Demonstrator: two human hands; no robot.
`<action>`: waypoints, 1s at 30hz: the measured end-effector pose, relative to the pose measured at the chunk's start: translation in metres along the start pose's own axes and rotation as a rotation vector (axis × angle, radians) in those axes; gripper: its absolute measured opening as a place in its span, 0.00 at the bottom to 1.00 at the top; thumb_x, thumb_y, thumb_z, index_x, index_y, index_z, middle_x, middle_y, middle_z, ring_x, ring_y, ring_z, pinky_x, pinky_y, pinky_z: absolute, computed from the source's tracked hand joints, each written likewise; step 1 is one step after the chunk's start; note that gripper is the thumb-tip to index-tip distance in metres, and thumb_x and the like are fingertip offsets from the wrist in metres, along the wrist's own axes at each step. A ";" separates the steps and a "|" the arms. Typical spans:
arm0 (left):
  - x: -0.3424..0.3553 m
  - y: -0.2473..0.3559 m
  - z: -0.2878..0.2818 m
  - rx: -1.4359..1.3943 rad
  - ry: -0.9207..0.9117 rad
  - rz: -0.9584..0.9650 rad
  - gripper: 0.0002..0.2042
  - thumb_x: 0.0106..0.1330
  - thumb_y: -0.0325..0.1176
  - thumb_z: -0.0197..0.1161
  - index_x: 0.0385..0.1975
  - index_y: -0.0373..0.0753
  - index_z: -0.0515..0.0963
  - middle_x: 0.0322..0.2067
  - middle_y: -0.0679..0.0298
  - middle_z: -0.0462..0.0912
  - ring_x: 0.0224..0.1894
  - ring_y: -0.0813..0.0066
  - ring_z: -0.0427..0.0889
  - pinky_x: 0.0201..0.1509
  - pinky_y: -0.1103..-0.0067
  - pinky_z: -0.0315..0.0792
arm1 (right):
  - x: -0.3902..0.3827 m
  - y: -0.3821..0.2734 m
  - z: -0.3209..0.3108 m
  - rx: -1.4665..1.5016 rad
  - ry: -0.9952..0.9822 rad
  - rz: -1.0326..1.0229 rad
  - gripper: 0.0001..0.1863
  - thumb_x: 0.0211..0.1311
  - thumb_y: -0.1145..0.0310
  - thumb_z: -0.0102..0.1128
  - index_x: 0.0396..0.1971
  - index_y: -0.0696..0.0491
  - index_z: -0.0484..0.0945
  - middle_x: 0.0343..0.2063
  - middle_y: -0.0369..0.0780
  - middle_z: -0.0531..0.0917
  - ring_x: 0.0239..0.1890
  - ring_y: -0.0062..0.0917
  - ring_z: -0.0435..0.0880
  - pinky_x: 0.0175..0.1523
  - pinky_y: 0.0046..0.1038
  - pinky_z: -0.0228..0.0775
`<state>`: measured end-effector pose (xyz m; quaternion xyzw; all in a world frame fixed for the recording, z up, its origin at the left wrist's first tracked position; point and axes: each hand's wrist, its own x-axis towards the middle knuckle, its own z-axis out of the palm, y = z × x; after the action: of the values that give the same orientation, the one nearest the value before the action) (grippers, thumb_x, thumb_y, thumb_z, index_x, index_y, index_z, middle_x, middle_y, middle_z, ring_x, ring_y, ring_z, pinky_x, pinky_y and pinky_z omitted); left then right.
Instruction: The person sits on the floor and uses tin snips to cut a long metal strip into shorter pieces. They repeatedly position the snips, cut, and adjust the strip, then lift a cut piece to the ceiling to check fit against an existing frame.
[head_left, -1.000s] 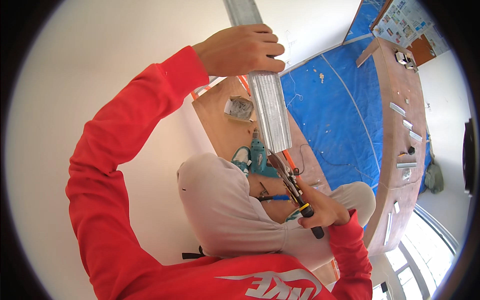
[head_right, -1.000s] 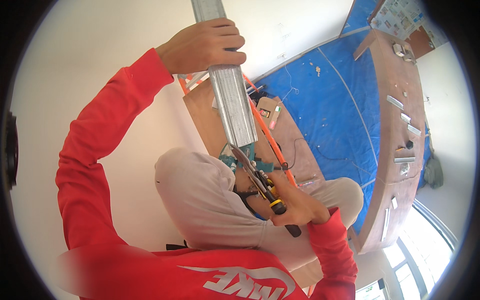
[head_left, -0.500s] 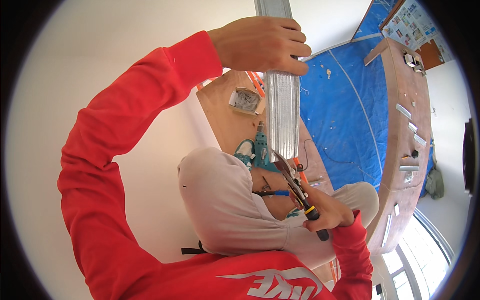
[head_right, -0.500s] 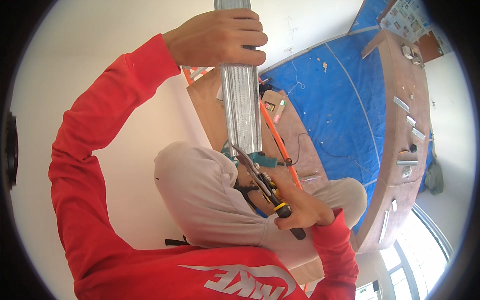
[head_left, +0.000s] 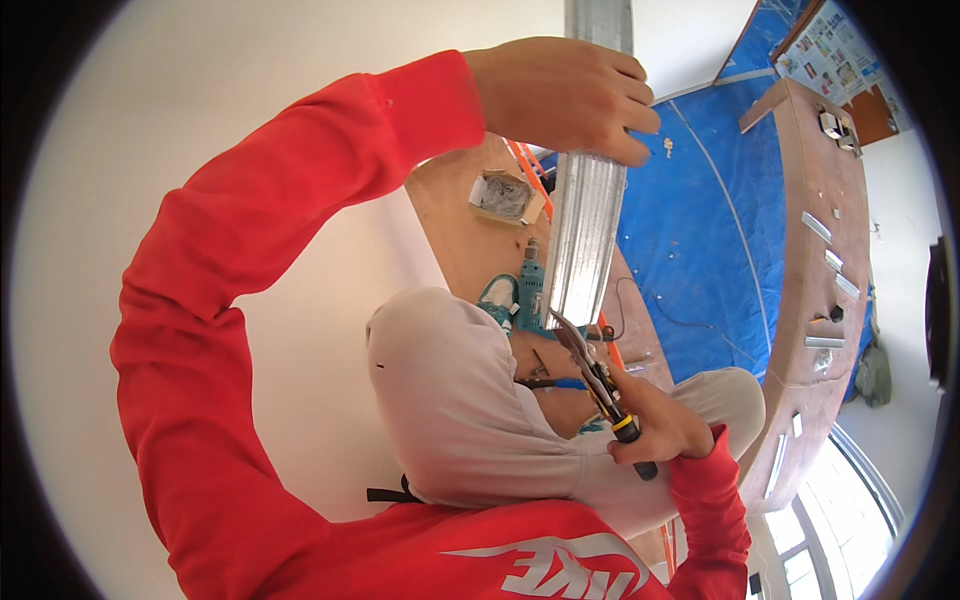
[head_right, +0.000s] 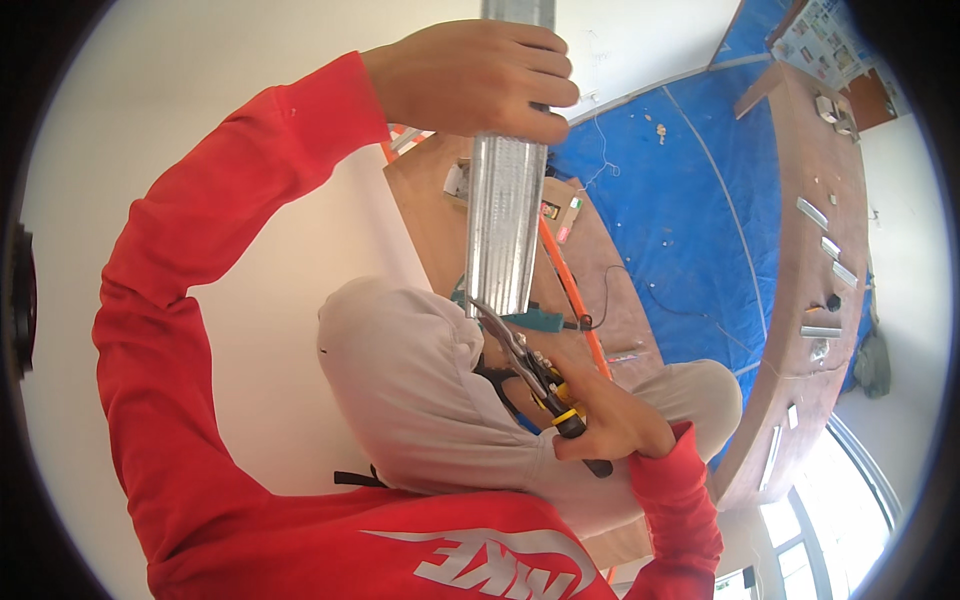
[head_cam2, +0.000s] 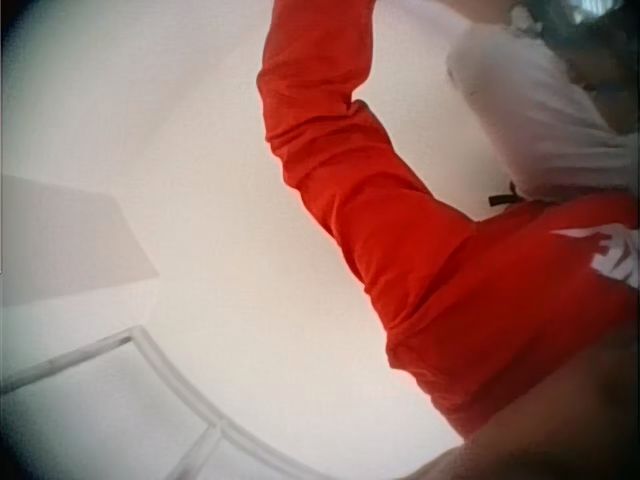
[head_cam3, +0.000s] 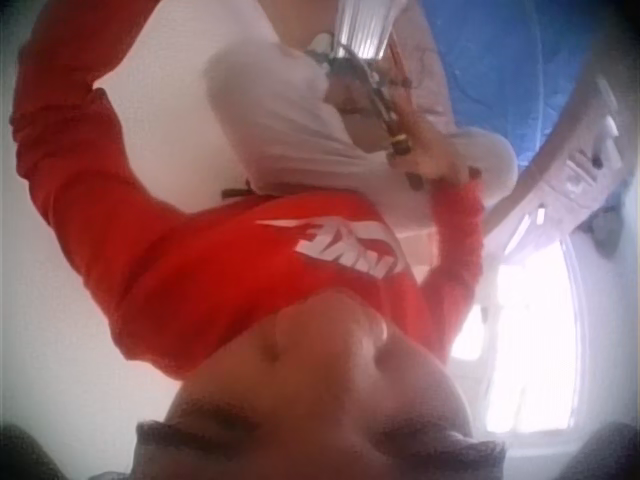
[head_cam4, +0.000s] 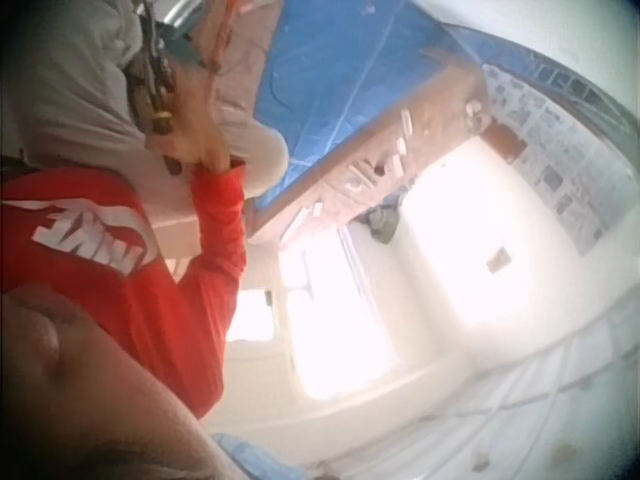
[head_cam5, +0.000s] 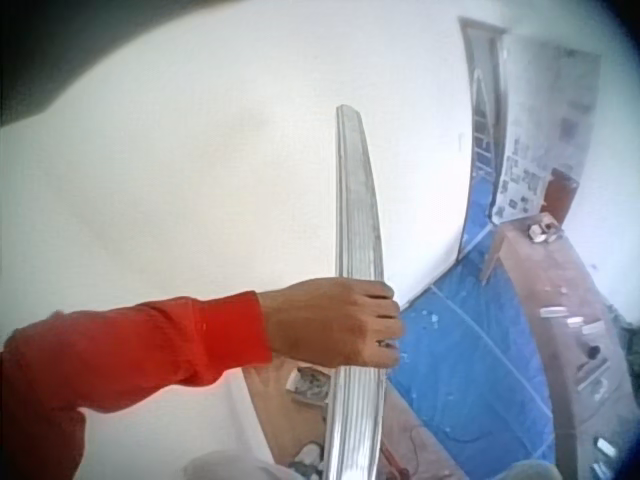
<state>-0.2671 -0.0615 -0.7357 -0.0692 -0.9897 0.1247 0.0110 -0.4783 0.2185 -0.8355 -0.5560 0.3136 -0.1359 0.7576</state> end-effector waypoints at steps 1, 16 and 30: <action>0.001 0.001 0.001 -0.009 0.013 0.011 0.08 0.54 0.31 0.71 0.33 0.47 0.80 0.37 0.72 0.81 0.49 0.71 0.81 0.56 0.76 0.78 | 0.001 0.000 0.002 0.011 0.001 0.002 0.47 0.38 0.69 0.67 0.66 0.60 0.63 0.34 0.43 0.74 0.35 0.34 0.71 0.42 0.32 0.69; 0.001 0.002 0.012 -0.022 -0.022 0.069 0.07 0.55 0.28 0.70 0.31 0.46 0.80 0.35 0.72 0.81 0.45 0.72 0.81 0.55 0.77 0.77 | 0.008 0.005 0.017 0.175 0.043 0.072 0.23 0.43 0.73 0.69 0.42 0.59 0.73 0.24 0.34 0.71 0.27 0.19 0.67 0.32 0.25 0.64; -0.002 0.022 0.030 0.118 -0.396 0.020 0.05 0.61 0.32 0.68 0.24 0.50 0.81 0.31 0.76 0.79 0.44 0.78 0.79 0.55 0.82 0.74 | 0.019 -0.019 0.002 0.037 0.223 0.051 0.25 0.40 0.71 0.69 0.43 0.60 0.75 0.24 0.39 0.72 0.28 0.26 0.70 0.36 0.29 0.66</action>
<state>-0.2629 -0.0483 -0.7698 -0.0523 -0.9628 0.1937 -0.1812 -0.4595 0.2028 -0.8233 -0.5154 0.4073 -0.1835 0.7313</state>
